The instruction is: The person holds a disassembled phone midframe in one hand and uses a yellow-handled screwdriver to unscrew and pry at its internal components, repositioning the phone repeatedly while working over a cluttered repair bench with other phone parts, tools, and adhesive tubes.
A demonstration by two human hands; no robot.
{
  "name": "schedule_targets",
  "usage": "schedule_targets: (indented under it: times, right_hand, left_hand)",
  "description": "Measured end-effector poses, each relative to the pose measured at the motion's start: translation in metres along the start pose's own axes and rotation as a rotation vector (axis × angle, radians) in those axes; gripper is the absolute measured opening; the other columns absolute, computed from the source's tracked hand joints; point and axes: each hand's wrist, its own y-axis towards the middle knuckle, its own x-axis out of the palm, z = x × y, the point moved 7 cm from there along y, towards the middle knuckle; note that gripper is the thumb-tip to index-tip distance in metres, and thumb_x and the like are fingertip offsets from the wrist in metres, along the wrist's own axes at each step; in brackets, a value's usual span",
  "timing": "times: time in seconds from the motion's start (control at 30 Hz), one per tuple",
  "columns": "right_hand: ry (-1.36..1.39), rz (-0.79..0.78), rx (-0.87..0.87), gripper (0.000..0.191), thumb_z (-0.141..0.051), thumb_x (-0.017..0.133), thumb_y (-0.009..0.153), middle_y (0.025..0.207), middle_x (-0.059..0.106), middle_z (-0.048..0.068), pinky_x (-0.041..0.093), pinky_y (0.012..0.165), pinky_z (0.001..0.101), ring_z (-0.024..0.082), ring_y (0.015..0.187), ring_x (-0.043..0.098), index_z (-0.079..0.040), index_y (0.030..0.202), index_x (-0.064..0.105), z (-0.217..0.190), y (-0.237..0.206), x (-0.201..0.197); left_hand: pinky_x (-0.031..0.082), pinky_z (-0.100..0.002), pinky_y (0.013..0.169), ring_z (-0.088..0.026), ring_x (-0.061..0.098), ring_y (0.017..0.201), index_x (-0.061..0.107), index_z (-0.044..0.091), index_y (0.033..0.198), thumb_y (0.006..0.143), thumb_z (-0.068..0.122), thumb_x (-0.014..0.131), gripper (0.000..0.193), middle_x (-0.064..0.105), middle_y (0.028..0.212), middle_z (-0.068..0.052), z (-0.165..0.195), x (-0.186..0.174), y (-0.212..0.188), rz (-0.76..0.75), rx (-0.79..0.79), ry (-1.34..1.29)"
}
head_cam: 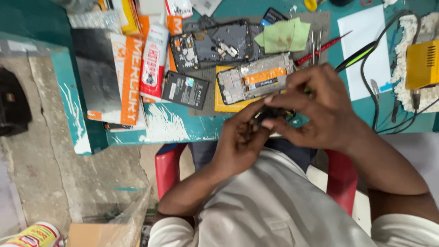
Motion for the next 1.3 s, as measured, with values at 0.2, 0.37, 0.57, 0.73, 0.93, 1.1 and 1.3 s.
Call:
schedule_targets:
  times: [0.2, 0.37, 0.57, 0.73, 0.93, 1.1, 1.3]
  right_hand:
    - [0.062, 0.02, 0.002, 0.05, -0.018, 0.097, 0.077, 0.105, 0.052, 0.012, 0.048, 0.07, 0.0355, 0.027, 0.091, 0.056, -0.009, 0.116, 0.066, 0.005, -0.004, 0.0]
    - [0.159, 0.019, 0.098, 0.049, -0.017, 0.093, 0.08, 0.11, 0.049, 0.013, 0.051, 0.074, 0.0321, 0.023, 0.095, 0.057, -0.009, 0.118, 0.063, 0.014, -0.012, 0.0]
    - [0.049, 0.015, 0.04, 0.05, -0.019, 0.095, 0.076, 0.103, 0.05, 0.014, 0.049, 0.068, 0.0353, 0.026, 0.09, 0.056, -0.007, 0.114, 0.065, 0.013, -0.009, -0.004]
    - [0.148, -0.047, 0.082, 0.053, -0.023, 0.096, 0.082, 0.106, 0.05, 0.011, 0.048, 0.068, 0.0321, 0.021, 0.092, 0.056, -0.01, 0.124, 0.066, 0.014, -0.007, -0.001]
    - [0.103, 0.005, 0.075, 0.053, -0.024, 0.095, 0.081, 0.107, 0.049, 0.014, 0.049, 0.075, 0.0359, 0.024, 0.094, 0.057, -0.011, 0.123, 0.065, 0.012, -0.011, -0.001]
    - [0.084, -0.011, 0.065, 0.054, -0.023, 0.096, 0.077, 0.106, 0.049, 0.011, 0.049, 0.074, 0.0365, 0.026, 0.094, 0.057, -0.011, 0.119, 0.065, 0.012, -0.014, 0.004]
    - [0.166, 0.061, 0.099, 0.057, -0.017, 0.097, 0.082, 0.116, 0.046, 0.014, 0.051, 0.075, 0.032, 0.022, 0.095, 0.056, -0.01, 0.125, 0.059, 0.013, -0.019, 0.0]
  left_hand:
    - [0.052, -0.029, 0.112, -0.013, 0.06, 0.13, 0.04, -0.003, 0.157, 0.108, -0.011, 0.051, 0.051, 0.056, 0.15, -0.011, 0.003, -0.007, -0.003, 0.031, 0.017, -0.043]
    - [0.051, -0.031, 0.12, -0.016, 0.053, 0.145, 0.035, -0.001, 0.16, 0.108, -0.013, 0.048, 0.055, 0.043, 0.166, -0.012, 0.012, -0.002, -0.004, -0.039, 0.022, -0.087]
    - [0.048, -0.027, 0.116, -0.017, 0.054, 0.14, 0.032, -0.001, 0.161, 0.104, -0.016, 0.048, 0.061, 0.042, 0.165, -0.011, 0.012, 0.006, 0.001, -0.065, -0.094, -0.102]
    - [0.047, -0.023, 0.104, -0.016, 0.057, 0.137, 0.034, -0.001, 0.163, 0.104, -0.017, 0.048, 0.062, 0.051, 0.158, -0.013, 0.015, 0.004, -0.002, -0.099, -0.137, 0.064]
    - [0.051, -0.021, 0.104, -0.012, 0.059, 0.131, 0.039, 0.002, 0.162, 0.105, -0.017, 0.05, 0.061, 0.059, 0.152, -0.01, 0.024, 0.003, -0.003, -0.134, -0.072, 0.248]
    - [0.051, -0.021, 0.102, -0.01, 0.062, 0.129, 0.04, 0.003, 0.159, 0.103, -0.015, 0.05, 0.06, 0.058, 0.15, -0.006, 0.036, -0.001, 0.0, -0.111, -0.108, 0.187]
    - [0.046, -0.022, 0.086, -0.009, 0.059, 0.11, 0.043, 0.004, 0.161, 0.103, -0.015, 0.05, 0.062, 0.069, 0.128, -0.013, 0.03, 0.003, -0.004, -0.138, -0.237, 0.287]
